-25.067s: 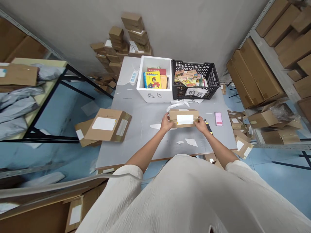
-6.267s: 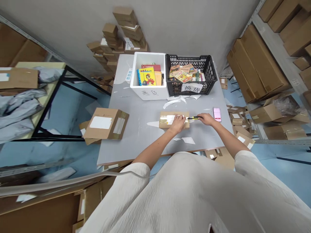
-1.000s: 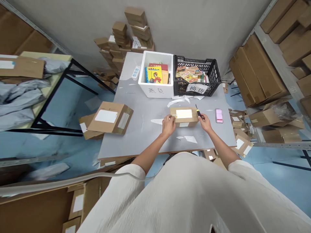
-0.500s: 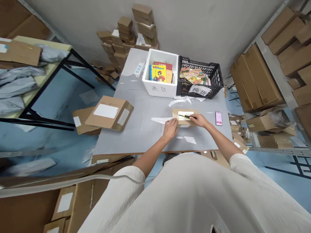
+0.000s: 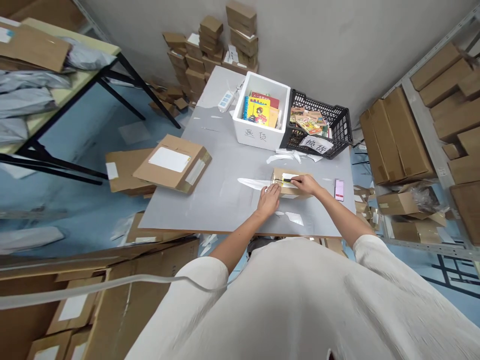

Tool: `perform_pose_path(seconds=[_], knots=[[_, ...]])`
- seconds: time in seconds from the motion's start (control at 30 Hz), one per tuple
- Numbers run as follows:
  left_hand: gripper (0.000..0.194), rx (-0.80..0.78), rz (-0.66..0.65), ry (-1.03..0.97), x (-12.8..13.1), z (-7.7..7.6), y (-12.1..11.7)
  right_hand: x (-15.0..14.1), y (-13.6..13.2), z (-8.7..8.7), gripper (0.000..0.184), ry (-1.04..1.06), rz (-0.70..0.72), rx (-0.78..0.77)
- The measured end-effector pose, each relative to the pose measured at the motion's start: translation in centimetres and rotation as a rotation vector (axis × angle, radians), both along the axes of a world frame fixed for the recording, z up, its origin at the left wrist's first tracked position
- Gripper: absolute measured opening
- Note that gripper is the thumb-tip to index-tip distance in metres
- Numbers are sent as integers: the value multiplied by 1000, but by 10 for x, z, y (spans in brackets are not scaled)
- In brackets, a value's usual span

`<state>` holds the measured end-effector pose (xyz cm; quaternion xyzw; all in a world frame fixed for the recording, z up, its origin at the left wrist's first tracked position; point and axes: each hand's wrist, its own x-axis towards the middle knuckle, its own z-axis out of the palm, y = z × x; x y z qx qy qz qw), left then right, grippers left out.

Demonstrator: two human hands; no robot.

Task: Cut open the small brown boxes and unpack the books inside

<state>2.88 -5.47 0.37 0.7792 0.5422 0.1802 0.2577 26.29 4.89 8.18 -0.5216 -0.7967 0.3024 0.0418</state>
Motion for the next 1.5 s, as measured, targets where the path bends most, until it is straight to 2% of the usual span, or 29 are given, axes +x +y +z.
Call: perform_pose_path(seconds=[0.2,0.43,0.63,1.03,1.5], knots=[[82,7,-9,-20,-1,-1,1,-3,3,1,38,6,-8,6],[78,17,-31,5,-3,-1,1,-3,6,3,48,4,0,-9],[78,21,-31,-2,-4,-2,3,-5,6,8,46,-14,19,-7],[75,74,-50,151,-3,-6,2,-22,2,37,42,-305,124,-10],[76,83,-57,184,-4,1,1,-21,4,44,42,-414,142,-16]])
